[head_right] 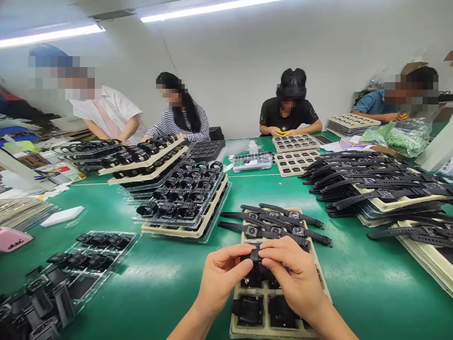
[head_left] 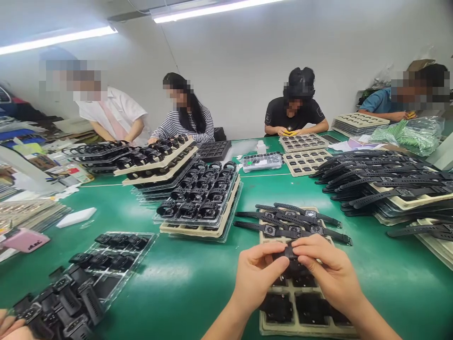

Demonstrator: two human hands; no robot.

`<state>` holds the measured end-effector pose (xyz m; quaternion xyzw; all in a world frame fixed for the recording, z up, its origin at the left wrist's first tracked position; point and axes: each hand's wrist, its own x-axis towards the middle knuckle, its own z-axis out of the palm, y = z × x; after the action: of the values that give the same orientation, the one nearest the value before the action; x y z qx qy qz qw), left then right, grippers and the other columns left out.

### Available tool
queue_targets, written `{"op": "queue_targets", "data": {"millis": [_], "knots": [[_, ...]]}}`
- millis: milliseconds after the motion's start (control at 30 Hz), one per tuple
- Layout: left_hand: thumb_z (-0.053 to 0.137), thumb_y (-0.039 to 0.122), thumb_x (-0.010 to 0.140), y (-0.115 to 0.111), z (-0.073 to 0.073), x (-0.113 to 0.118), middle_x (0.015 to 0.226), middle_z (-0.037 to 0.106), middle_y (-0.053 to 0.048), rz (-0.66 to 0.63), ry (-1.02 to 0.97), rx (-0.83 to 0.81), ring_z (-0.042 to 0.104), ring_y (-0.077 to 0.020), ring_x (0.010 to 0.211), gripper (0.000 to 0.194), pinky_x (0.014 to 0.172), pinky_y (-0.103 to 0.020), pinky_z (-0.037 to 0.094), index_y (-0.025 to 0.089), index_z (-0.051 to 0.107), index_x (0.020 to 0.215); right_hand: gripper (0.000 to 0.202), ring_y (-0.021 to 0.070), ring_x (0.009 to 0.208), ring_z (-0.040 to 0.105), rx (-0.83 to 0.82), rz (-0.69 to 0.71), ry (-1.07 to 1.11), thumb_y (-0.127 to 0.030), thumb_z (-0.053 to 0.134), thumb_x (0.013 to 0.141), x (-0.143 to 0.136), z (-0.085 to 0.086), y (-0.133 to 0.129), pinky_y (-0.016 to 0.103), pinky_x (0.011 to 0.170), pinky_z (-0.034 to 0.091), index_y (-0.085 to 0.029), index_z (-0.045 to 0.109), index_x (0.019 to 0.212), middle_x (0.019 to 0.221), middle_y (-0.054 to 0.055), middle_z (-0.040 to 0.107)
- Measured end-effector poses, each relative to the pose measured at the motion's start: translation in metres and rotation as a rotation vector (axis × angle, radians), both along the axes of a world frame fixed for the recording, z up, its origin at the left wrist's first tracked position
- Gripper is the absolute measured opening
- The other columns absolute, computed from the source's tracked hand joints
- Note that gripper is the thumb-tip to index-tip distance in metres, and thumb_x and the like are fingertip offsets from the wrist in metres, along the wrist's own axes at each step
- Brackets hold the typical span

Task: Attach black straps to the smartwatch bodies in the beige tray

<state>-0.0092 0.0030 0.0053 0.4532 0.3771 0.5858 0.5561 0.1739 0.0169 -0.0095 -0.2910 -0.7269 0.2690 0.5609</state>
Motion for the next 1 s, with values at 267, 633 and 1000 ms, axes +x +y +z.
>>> {"op": "queue_targets", "data": {"millis": [267, 633, 1000], "knots": [[0.088, 0.021, 0.069, -0.001, -0.001, 0.001, 0.088, 0.082, -0.005, 0.041, 0.006, 0.005, 0.074, -0.0150, 0.081, 0.016, 0.076, -0.019, 0.058, 0.022, 0.084, 0.085, 0.031, 0.0165, 0.107, 0.069, -0.019, -0.037, -0.043, -0.016, 0.064, 0.097, -0.001, -0.002, -0.001, 0.026, 0.094, 0.055, -0.036, 0.073, 0.120, 0.117, -0.001, 0.076], [0.087, 0.023, 0.070, 0.001, -0.003, -0.001, 0.091, 0.082, -0.007, 0.035, 0.089, -0.002, 0.074, -0.0172, 0.084, 0.018, 0.078, -0.022, 0.057, 0.020, 0.083, 0.087, 0.032, 0.0192, 0.096, 0.072, 0.004, -0.040, 0.022, -0.011, 0.064, 0.095, -0.008, -0.005, -0.002, 0.030, 0.083, 0.060, -0.035, 0.077, 0.113, 0.104, 0.001, 0.079], [0.067, 0.039, 0.093, 0.003, -0.004, -0.006, 0.094, 0.079, -0.012, -0.078, 0.417, 0.280, 0.072, -0.0215, 0.086, 0.026, 0.079, -0.032, 0.059, 0.018, 0.081, 0.096, 0.022, 0.0211, 0.098, 0.074, -0.203, 0.006, -0.118, -0.024, 0.068, 0.094, 0.005, 0.003, -0.003, 0.030, 0.088, 0.059, -0.034, 0.079, 0.111, 0.108, 0.001, 0.080]]}}
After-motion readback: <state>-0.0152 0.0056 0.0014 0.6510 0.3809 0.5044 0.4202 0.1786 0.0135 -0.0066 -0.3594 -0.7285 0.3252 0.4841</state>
